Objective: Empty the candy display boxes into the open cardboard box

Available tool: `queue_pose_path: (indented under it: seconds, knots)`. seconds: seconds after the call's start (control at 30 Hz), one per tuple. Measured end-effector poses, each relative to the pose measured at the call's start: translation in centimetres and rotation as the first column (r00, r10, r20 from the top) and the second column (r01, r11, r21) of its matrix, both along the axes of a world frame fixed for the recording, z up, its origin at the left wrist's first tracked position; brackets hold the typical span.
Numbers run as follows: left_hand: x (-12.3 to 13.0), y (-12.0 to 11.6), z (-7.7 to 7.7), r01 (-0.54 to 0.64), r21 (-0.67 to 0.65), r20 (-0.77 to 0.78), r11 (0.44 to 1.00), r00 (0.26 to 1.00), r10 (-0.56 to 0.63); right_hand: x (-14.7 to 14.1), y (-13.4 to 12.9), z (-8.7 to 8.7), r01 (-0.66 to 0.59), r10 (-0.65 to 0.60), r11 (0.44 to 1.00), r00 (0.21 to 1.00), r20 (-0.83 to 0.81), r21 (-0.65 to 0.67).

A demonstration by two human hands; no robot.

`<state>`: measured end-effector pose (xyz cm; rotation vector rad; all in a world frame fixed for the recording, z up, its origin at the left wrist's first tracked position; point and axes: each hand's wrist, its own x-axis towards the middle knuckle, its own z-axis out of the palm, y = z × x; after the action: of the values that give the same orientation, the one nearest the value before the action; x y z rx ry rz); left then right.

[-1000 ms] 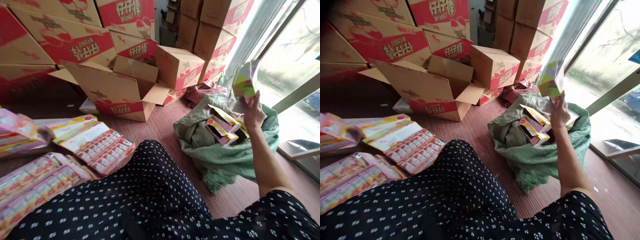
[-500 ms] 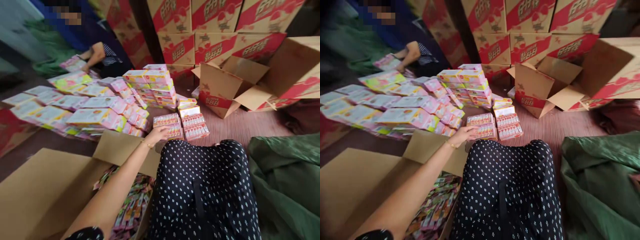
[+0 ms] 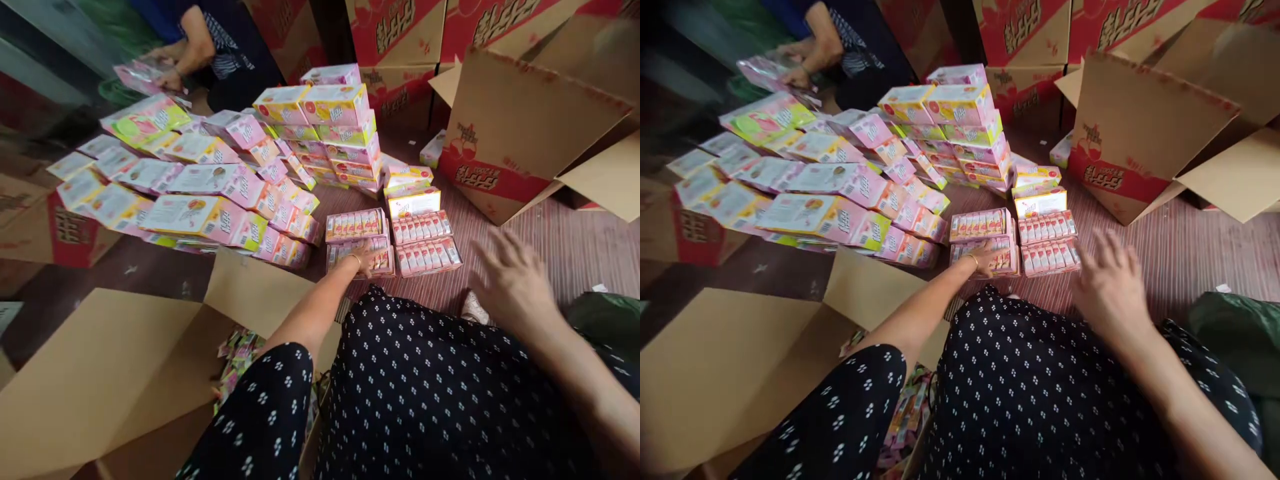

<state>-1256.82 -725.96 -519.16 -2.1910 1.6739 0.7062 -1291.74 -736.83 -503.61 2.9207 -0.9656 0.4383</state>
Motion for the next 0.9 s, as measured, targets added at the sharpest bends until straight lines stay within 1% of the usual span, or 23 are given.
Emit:
queue_pose_path:
  seconds: [0.07, 0.1, 0.17, 0.2, 0.27, 0.37, 0.43, 0.5, 0.57, 0.6, 0.63, 0.67, 0.7, 0.73, 0.77, 0.8, 0.83, 0.87, 0.9]
  knots:
    - [0.7, -0.3, -1.3, 0.032, -0.051, 0.054, 0.998, 0.998, -0.029, 3.6, 1.4, -2.4, -0.101, 0.111, 0.984, 0.992, -0.06, 0.149]
    - [0.8, -0.3, -1.8, 0.039, -0.086, 0.073, 0.996, 0.997, -0.033, 4.6, 2.1, -3.4, -0.131, 0.156, 0.967, 0.982, -0.103, 0.218]
    - [0.6, -0.1, -2.3, 0.044, -0.132, 0.087, 0.99, 0.996, -0.033, 5.2, 3.2, -4.9, -0.169, 0.242, 0.926, 0.952, -0.188, 0.337]
    - [0.3, -0.1, -2.4, 0.049, -0.133, 0.08, 0.99, 0.996, -0.039, 5.0, 3.6, -5.3, -0.183, 0.28, 0.908, 0.935, -0.219, 0.378]
    - [-0.6, -0.1, -2.5, 0.072, -0.101, 0.063, 0.992, 0.996, -0.066, 4.7, 4.0, -5.5, -0.201, 0.321, 0.889, 0.915, -0.246, 0.412]
    - [-1.8, -0.4, -2.2, 0.074, -0.063, 0.09, 0.995, 0.994, -0.068, 5.0, 3.9, -5.2, -0.198, 0.31, 0.896, 0.92, -0.241, 0.398]
    - [-2.2, -0.6, -1.6, 0.063, -0.077, 0.105, 0.995, 0.993, -0.055, 5.7, 3.6, -5.0, -0.159, 0.286, 0.899, 0.919, -0.271, 0.408]
    - [-2.0, -0.7, -0.3, 0.032, -0.126, 0.064, 0.991, 0.998, -0.024, 6.2, 3.3, -4.9, -0.109, 0.263, 0.896, 0.911, -0.317, 0.429]
    - [-1.5, -0.6, 1.9, -0.066, -0.231, -0.011, 0.971, 0.998, 0.065, 6.7, 2.8, -5.1, -0.077, 0.245, 0.888, 0.914, -0.325, 0.453]
    - [-1.2, -0.5, 3.4, -0.135, -0.306, -0.068, 0.942, 0.99, 0.12, 7.0, 2.5, -5.2, -0.065, 0.232, 0.88, 0.923, -0.307, 0.47]
    - [-1.1, -0.5, 5.1, -0.201, -0.386, -0.141, 0.9, 0.977, 0.157, 7.4, 2.3, -5.2, -0.045, 0.207, 0.868, 0.938, -0.277, 0.495]
    - [-1.1, -0.5, 7.0, -0.249, -0.468, -0.223, 0.848, 0.962, 0.159, 7.8, 2.1, -5.2, -0.018, 0.167, 0.847, 0.958, -0.234, 0.532]
    - [-1.3, -0.5, 9.2, -0.276, -0.545, -0.295, 0.792, 0.947, 0.127, 8.2, 2.0, -5.1, 0.006, 0.114, 0.815, 0.979, -0.17, 0.58]
    - [-1.9, -0.5, 11.4, -0.284, -0.617, -0.337, 0.734, 0.938, 0.08, 8.7, 2.0, -4.9, 0.001, 0.058, 0.769, 0.996, -0.072, 0.64]
    - [-2.9, -0.5, 13.8, -0.276, -0.681, -0.338, 0.678, 0.94, 0.043, 9.1, 2.1, -4.4, -0.056, 0.015, 0.713, 0.998, 0.065, 0.699]
    - [-4.1, -0.4, 16.2, -0.258, -0.734, -0.301, 0.628, 0.953, 0.04, 9.4, 2.4, -3.9, -0.166, -0.012, 0.652, 0.973, 0.228, 0.74]
    - [-5.7, -0.1, 18.5, -0.234, -0.775, -0.24, 0.587, 0.968, 0.069, 9.6, 2.8, -3.2, -0.3, -0.038, 0.596, 0.916, 0.399, 0.745]
    - [-7.3, 0.4, 20.8, -0.205, -0.804, -0.167, 0.558, 0.979, 0.119, 9.8, 3.3, -2.5, -0.424, -0.066, 0.556, 0.835, 0.546, 0.715]
    - [-9.0, 1.0, 23.0, -0.173, -0.825, -0.098, 0.539, 0.981, 0.165, 9.8, 3.9, -1.7, -0.499, -0.111, 0.542, 0.755, 0.646, 0.676]
